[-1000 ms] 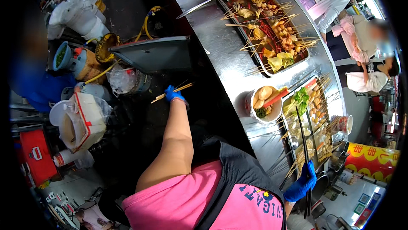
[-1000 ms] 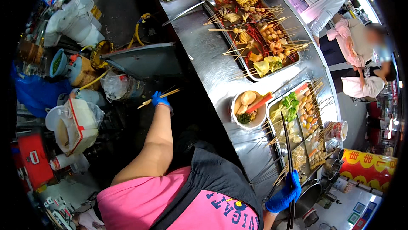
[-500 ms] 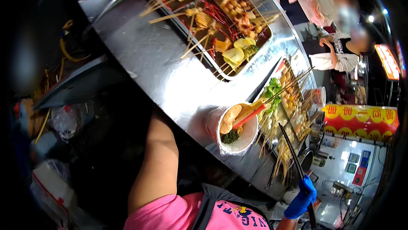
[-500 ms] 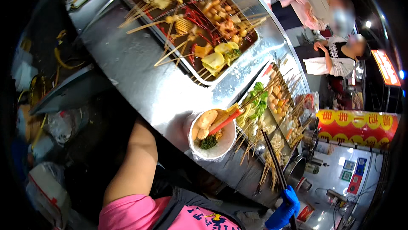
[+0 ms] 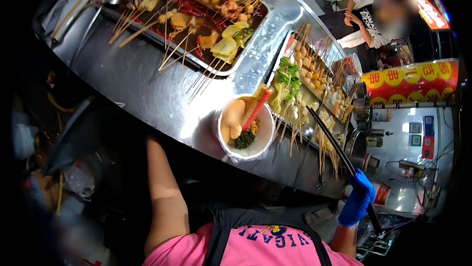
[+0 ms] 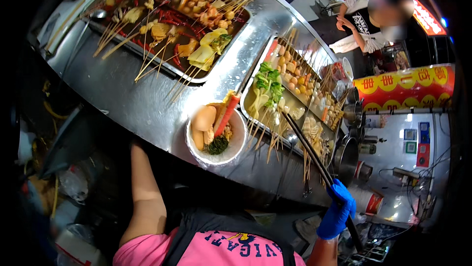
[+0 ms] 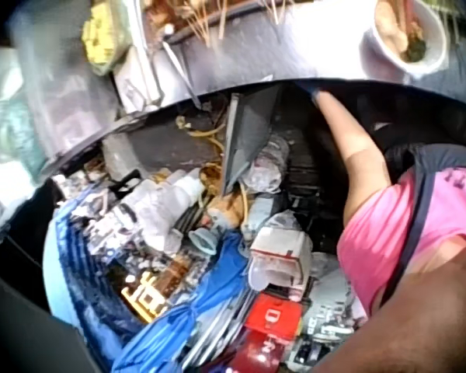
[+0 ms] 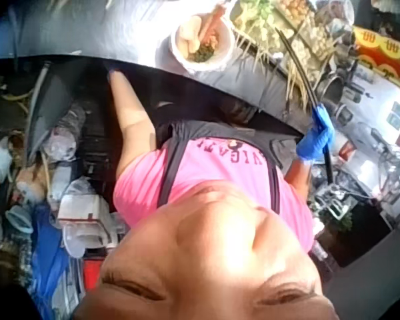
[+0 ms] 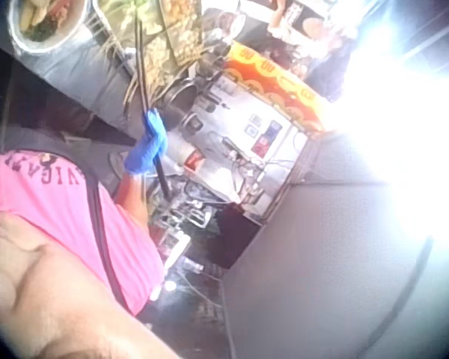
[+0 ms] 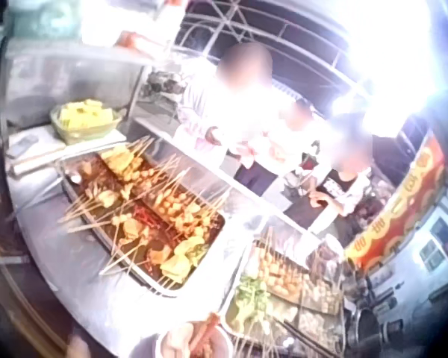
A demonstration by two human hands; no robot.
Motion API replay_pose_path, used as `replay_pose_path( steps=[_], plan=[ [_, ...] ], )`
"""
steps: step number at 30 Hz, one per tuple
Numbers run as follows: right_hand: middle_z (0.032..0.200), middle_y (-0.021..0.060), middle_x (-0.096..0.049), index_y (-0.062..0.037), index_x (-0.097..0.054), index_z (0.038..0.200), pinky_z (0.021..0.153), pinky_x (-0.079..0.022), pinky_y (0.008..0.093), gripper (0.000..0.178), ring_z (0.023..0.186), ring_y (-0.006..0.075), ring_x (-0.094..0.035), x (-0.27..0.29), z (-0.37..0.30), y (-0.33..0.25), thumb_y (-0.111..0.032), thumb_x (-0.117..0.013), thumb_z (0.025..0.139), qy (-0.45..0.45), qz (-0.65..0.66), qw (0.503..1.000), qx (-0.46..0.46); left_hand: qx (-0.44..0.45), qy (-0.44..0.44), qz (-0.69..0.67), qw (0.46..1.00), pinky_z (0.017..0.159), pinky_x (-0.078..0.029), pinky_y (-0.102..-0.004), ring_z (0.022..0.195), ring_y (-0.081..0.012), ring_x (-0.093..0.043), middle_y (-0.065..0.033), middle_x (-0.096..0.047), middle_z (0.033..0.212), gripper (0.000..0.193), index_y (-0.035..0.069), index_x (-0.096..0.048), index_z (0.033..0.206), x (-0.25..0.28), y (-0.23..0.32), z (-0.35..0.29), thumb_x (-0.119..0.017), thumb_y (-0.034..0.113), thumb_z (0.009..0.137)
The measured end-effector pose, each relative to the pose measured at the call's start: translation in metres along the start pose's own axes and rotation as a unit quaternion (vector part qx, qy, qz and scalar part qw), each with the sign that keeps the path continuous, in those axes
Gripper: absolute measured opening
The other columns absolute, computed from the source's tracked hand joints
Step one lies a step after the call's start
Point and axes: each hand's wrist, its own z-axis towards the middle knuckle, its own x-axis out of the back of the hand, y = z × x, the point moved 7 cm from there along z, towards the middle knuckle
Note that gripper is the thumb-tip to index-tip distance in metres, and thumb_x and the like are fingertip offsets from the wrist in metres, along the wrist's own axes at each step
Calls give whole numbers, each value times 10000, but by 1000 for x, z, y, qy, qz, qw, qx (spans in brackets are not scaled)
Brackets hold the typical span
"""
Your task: The person assembles a mixed skewer dish by selecting various cooked items from trays, placing them into a paper cup, and adding sauce. They use tongs to handle the food and a ladle to pour sauce from a large container.
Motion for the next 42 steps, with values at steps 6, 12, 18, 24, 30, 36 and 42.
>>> replay_pose_path(
  steps=[6,12,18,24,30,36,42],
  plan=[
    [1104,192,-563,16,-627,1020,895,-416,357,370,1059,255,-532,88,-14,56,-266,-407,923,-11,-154,986,-58,-372,-15,455,809,1000,-320,-374,1169,-265,-410,-165,-390,1334,552,-59,-343,1309,-36,72,-105,-534,-9,794],
    [913,126,-523,-7,-572,963,637,-491,283,151,841,170,-571,200,-67,202,-99,-585,844,-203,-176,926,-265,-279,7,452,847,927,-379,-354,1117,-243,-459,-153,-448,1269,566,3,-323,1333,-25,76,-181,-518,61,805],
    [723,166,-497,-17,-507,816,575,-453,407,200,689,339,-549,265,-53,282,-128,-648,728,-346,-228,906,-87,-178,82,501,843,764,-416,-339,927,-192,-558,-97,-568,1122,551,102,-363,1320,-6,11,-266,-556,138,805],
    [945,155,-515,-43,-520,825,654,-461,391,153,813,308,-543,283,-59,344,-121,-595,717,-402,-365,795,270,-156,82,544,821,852,-408,-406,1013,-207,-558,-82,-555,1185,541,140,-352,1328,3,-19,-320,-547,157,823],
    [1117,199,-513,29,-517,1078,825,-458,379,316,978,336,-535,278,-63,401,-122,-521,801,-354,-334,826,283,-167,68,543,820,831,-422,-390,1009,-206,-563,-77,-567,1164,494,136,-394,1299,-31,-27,-366,-542,177,829],
    [1340,207,-369,33,-469,1176,968,-389,377,394,1197,352,-414,287,-81,392,-36,-478,788,-345,-395,782,336,-187,56,547,814,688,-446,-341,822,-173,-595,-62,-617,1015,476,112,-457,1234,-71,-33,-381,-610,169,787],
    [776,173,-556,-34,-559,819,604,-460,435,104,720,357,-557,221,-116,269,-85,-522,736,-201,-199,940,192,-352,-76,532,767,729,-440,-278,880,-160,-565,-81,-595,1041,466,76,-444,1259,-187,-19,-396,-595,172,830]
  ],
)
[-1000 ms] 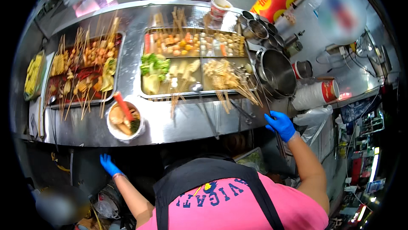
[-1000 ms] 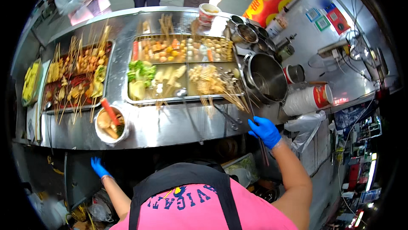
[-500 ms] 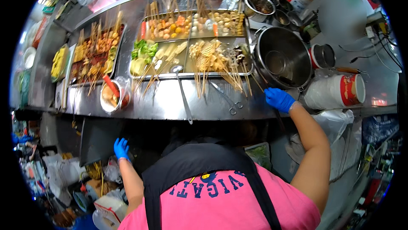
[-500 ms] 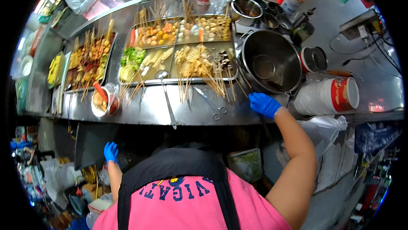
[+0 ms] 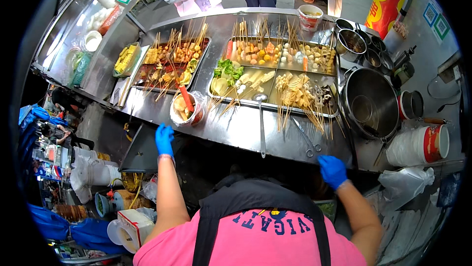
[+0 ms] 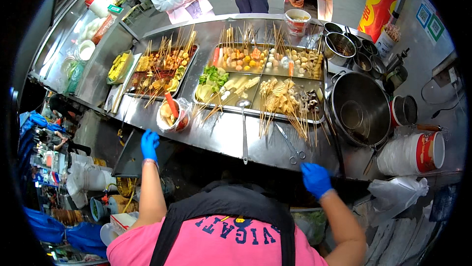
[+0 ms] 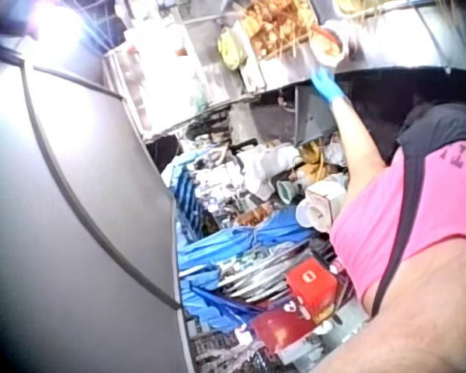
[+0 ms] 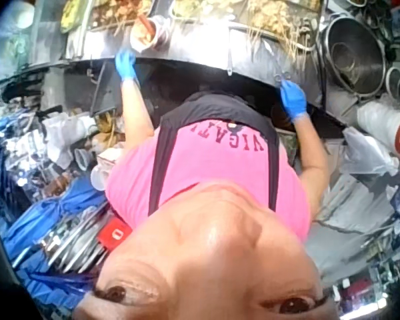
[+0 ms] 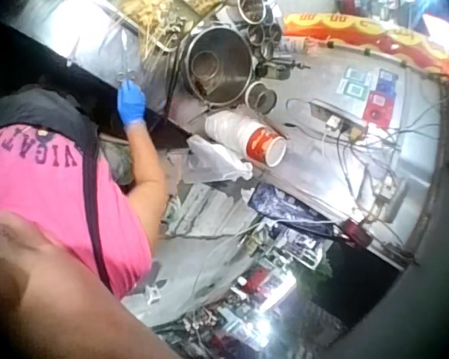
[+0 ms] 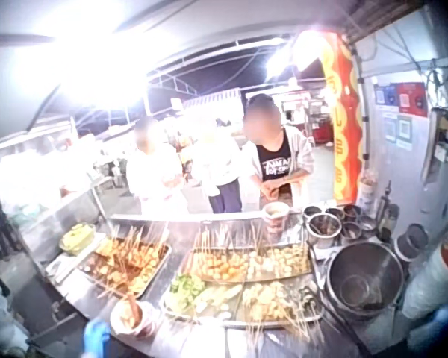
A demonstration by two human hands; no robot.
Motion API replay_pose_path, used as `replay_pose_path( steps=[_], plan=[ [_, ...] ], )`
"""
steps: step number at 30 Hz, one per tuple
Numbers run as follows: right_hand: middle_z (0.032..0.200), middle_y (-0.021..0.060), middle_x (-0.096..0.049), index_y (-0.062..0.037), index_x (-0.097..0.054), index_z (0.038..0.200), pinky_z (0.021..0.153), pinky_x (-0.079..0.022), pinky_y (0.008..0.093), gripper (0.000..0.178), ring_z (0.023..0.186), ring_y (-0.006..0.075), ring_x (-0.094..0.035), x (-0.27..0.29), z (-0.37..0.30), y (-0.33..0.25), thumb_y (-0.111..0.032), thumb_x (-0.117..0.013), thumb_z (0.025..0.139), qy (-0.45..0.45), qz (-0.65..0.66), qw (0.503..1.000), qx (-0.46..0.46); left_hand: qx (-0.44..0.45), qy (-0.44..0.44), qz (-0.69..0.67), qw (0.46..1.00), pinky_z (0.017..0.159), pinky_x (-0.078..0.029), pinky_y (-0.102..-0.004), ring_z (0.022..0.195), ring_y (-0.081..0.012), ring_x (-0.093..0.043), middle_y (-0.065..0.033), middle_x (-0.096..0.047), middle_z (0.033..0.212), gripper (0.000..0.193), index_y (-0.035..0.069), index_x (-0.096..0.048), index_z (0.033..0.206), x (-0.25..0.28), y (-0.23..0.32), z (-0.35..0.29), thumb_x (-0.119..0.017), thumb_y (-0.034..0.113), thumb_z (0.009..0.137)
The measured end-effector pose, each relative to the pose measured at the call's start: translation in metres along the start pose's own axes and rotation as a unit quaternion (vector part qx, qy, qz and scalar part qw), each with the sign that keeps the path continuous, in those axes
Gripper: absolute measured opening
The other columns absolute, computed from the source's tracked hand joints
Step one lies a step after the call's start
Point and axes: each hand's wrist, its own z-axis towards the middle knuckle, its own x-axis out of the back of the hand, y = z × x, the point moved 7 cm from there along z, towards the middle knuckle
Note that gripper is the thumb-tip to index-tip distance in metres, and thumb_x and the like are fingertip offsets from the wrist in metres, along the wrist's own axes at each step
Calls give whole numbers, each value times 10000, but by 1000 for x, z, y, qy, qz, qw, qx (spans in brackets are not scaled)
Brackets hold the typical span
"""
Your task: The person assembles a mixed skewer dish by selecting various cooked items from trays, placing them into a paper cup, and adding sauce. They use tongs to handle the food and a ladle to pour sauce from a large container.
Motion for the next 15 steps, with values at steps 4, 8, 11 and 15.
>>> replay_pose_path(
  steps=[4,8,11,15],
  plan=[
    [796,184,-559,-36,-579,846,621,-455,435,116,717,365,-546,-75,6,18,-107,-499,800,6,-5,970,-241,-75,-69,-58,993,855,-449,-330,1008,-192,-538,-106,-529,1156,461,61,-401,1291,-60,68,49,-552,130,861],
    [832,200,-572,-43,-605,895,656,-450,423,166,731,370,-541,-77,2,20,-91,-457,836,139,-17,933,-332,-141,-146,0,979,846,-427,-286,1011,-164,-517,-77,-528,1145,528,42,-364,1317,-118,106,114,-587,183,860],
    [870,206,-586,-35,-615,903,700,-447,436,174,801,378,-551,-82,13,19,-79,-469,819,142,-37,922,-359,-184,-199,71,960,977,-356,-337,1184,-228,-428,-165,-417,1308,635,34,-250,1380,-144,113,164,-582,182,859],
    [910,197,-592,-54,-607,956,739,-453,442,218,849,380,-558,-90,9,34,-93,-596,742,102,-31,900,-423,-171,-281,83,941,818,-471,-287,908,-187,-583,-124,-588,1037,528,-24,-357,1295,-182,102,195,-591,89,835]
  ],
)
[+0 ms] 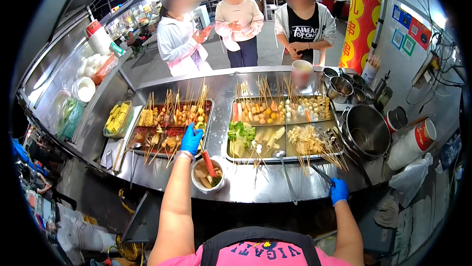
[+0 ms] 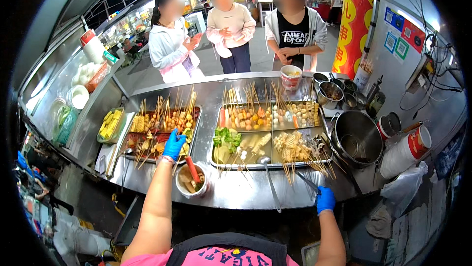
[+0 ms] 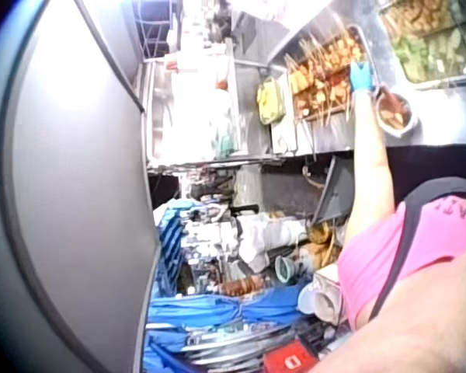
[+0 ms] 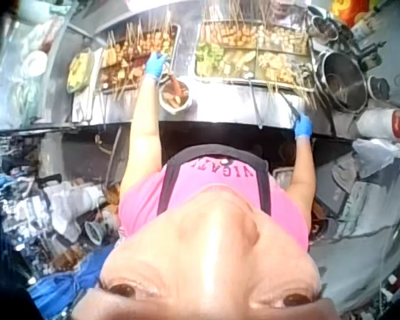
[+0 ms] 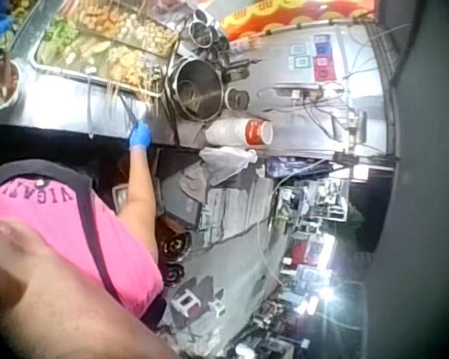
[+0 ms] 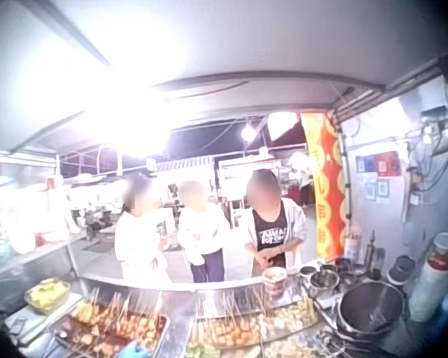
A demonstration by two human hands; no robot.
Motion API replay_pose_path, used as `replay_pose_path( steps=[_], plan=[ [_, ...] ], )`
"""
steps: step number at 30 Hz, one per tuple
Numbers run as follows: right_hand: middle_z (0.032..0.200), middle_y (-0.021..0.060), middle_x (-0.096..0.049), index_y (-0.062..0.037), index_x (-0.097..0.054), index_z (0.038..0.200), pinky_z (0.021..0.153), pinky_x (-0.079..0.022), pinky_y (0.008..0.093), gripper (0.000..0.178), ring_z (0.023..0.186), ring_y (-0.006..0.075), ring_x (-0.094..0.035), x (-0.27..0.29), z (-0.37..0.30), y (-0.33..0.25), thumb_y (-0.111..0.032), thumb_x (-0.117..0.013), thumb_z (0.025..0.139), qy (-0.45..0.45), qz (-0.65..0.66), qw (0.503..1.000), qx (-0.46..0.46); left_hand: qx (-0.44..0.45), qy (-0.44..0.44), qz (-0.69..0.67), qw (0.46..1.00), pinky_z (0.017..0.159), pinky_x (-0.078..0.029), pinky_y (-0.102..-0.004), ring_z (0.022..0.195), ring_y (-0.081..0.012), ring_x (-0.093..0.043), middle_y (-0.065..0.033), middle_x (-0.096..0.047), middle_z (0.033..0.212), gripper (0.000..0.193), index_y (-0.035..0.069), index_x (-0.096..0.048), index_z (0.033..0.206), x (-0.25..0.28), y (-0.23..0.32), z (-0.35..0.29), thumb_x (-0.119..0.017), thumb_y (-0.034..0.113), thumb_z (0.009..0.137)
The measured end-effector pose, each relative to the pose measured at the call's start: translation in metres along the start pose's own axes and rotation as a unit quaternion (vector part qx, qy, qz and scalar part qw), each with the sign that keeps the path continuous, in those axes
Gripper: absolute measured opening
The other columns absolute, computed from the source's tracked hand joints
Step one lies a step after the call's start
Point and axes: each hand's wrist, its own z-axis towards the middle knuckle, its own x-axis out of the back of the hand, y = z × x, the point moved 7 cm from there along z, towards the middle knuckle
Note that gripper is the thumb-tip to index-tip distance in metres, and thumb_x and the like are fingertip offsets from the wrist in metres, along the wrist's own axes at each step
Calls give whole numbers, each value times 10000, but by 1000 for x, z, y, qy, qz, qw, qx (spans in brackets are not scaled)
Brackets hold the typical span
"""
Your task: The person assembles a mixed skewer dish by selecting various cooked items from trays, placing them into a paper cup, and adding sauce. They use tongs to handle the food and a ladle to pour sauce from a large container.
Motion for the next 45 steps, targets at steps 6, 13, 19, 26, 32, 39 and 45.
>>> replay_pose_path(
  steps=[6,13,19,26,32,39,45],
  plan=[
    [1102,212,-561,-22,-550,1121,874,-445,396,538,1020,368,-535,-2,-24,13,-116,-748,630,-88,-30,985,-144,42,-91,-178,979,690,-517,-277,723,-158,-615,-82,-637,844,270,-23,-570,1076,2,55,-21,-586,27,812],
    [1166,200,-542,-60,-359,1310,909,-432,408,791,1061,360,-529,2,-31,-22,-177,-770,644,-197,-99,957,-188,-38,-5,-223,974,832,-481,-260,897,-154,-606,-79,-621,983,218,-21,-588,1063,46,111,-72,-555,4,848],
    [910,196,-622,-60,-457,1130,745,-489,443,469,845,393,-592,-14,-37,-8,-165,-677,729,-260,-210,937,-105,-126,81,-85,985,843,-465,-257,930,-137,-591,-78,-635,1004,203,-20,-613,1036,50,101,-136,-567,-9,839],
    [819,39,-636,-10,-628,984,550,-476,259,255,694,128,-594,41,-108,-175,-180,-652,795,-494,320,790,-175,-131,161,129,970,699,-504,-253,779,-159,-645,-89,-664,887,149,40,-665,931,57,93,-221,-664,72,785],
    [758,61,-620,12,-573,1097,557,-427,213,651,566,107,-532,-31,-141,-347,-567,-373,879,-695,481,531,-64,-214,228,141,939,617,-494,-268,693,-200,-635,-100,-647,818,194,54,-662,944,38,86,-261,-672,9,755],
    [774,59,-642,49,-502,1179,551,-430,204,966,533,109,-543,-67,-165,-417,-787,-321,729,-737,535,408,-58,-240,238,155,928,537,-477,-278,610,-209,-610,-91,-632,763,194,58,-664,917,44,76,-263,-699,28,728],
    [730,75,-601,62,-499,1174,572,-426,217,991,539,129,-544,-68,-165,-430,-798,-324,714,-712,534,449,-76,-285,150,212,923,529,-482,-298,615,-242,-612,-88,-636,761,215,77,-656,905,35,79,-264,-692,40,696]
  ],
)
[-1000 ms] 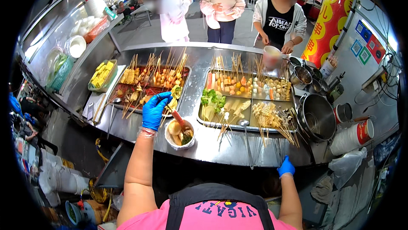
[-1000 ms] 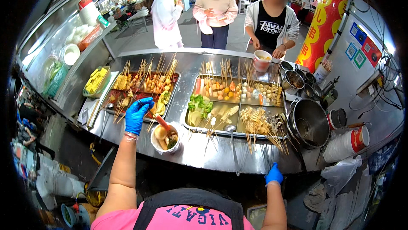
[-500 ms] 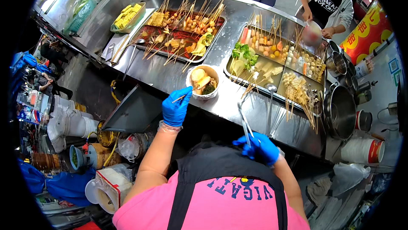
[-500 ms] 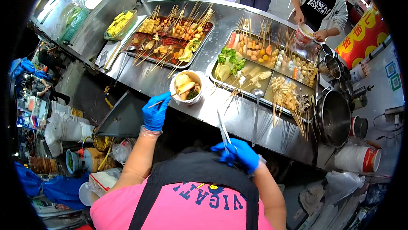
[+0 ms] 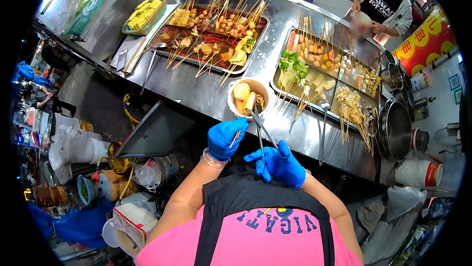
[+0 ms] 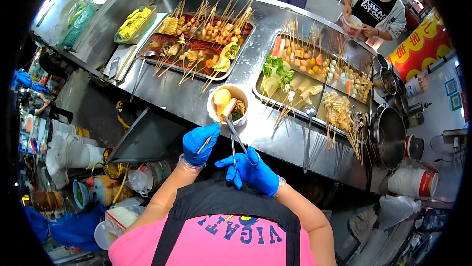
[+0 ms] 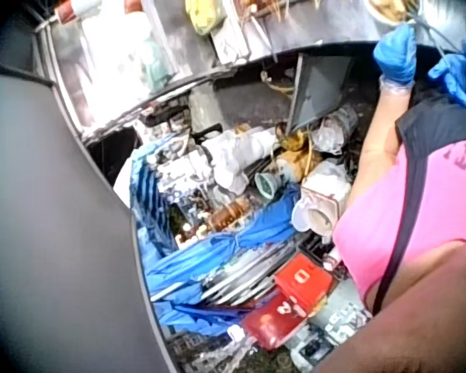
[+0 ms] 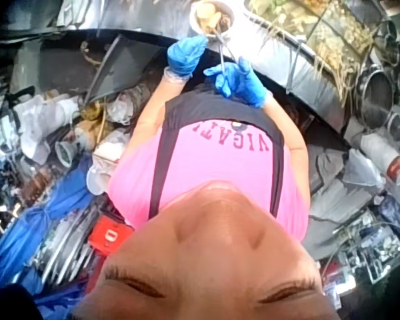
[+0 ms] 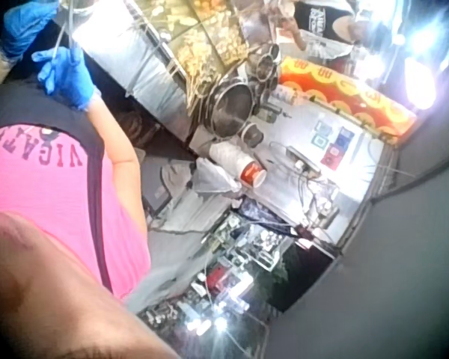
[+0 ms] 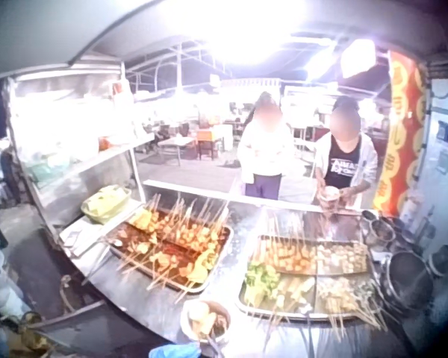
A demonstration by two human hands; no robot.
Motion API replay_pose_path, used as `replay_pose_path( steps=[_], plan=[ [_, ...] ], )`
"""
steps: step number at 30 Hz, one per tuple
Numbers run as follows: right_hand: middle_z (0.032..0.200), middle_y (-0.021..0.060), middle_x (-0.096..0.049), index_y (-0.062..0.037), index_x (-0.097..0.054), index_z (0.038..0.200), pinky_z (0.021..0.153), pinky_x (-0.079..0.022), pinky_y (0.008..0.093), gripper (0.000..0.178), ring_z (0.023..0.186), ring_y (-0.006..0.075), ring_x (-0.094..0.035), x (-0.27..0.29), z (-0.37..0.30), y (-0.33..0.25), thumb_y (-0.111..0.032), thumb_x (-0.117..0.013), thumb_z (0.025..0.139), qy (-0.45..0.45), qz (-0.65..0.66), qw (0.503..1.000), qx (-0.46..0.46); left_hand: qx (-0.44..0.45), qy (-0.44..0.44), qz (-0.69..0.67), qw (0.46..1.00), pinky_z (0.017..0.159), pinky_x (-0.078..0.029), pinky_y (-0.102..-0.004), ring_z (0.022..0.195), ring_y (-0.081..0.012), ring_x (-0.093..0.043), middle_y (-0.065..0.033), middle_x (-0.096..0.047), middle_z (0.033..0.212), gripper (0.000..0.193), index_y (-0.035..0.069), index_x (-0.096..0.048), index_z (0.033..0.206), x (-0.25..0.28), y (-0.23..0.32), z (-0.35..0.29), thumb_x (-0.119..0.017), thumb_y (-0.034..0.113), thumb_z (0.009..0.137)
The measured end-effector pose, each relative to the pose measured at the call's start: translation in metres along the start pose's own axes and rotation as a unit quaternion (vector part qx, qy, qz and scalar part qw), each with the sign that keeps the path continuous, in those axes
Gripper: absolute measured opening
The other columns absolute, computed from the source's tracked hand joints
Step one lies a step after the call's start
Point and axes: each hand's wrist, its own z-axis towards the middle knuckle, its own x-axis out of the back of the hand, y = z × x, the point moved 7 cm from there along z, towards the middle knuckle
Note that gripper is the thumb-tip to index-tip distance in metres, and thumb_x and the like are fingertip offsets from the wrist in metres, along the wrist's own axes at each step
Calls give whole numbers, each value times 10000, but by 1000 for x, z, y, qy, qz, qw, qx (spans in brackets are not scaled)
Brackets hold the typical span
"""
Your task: The person assembles a mixed skewer dish by selecting various cooked items from trays, placing them into a paper cup, and adding sauce. They use tongs to handle the food and a ladle to pour sauce from a large container.
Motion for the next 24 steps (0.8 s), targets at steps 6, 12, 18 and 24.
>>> replay_pose_path(
  steps=[6,12,18,24],
  plan=[
    [737,75,-604,62,-505,1165,584,-419,209,1002,536,123,-540,-1,7,3,-808,-334,700,64,24,997,24,-27,-33,-87,995,479,-454,-298,547,-233,-582,-79,-604,684,236,77,-637,899,0,0,5,-681,21,675],
    [694,76,-607,58,-541,1122,571,-419,209,1003,541,115,-543,-13,5,11,-820,-343,680,44,34,998,18,-36,-39,-76,996,524,-471,-299,584,-241,-597,-93,-614,709,215,50,-648,903,1,-7,7,-686,11,695],
    [722,81,-617,61,-537,1116,558,-423,213,968,533,118,-540,-9,13,13,-796,-340,711,60,51,996,49,-43,-54,-95,993,553,-489,-300,620,-243,-618,-105,-633,751,215,41,-656,907,1,-8,9,-694,5,699],
    [733,66,-619,55,-521,1130,545,-429,216,875,538,120,-532,-9,17,13,-725,-333,780,75,77,992,71,-50,-66,-102,991,529,-479,-296,605,-240,-610,-94,-619,727,245,61,-646,933,-2,-10,6,-684,24,694]
  ],
)
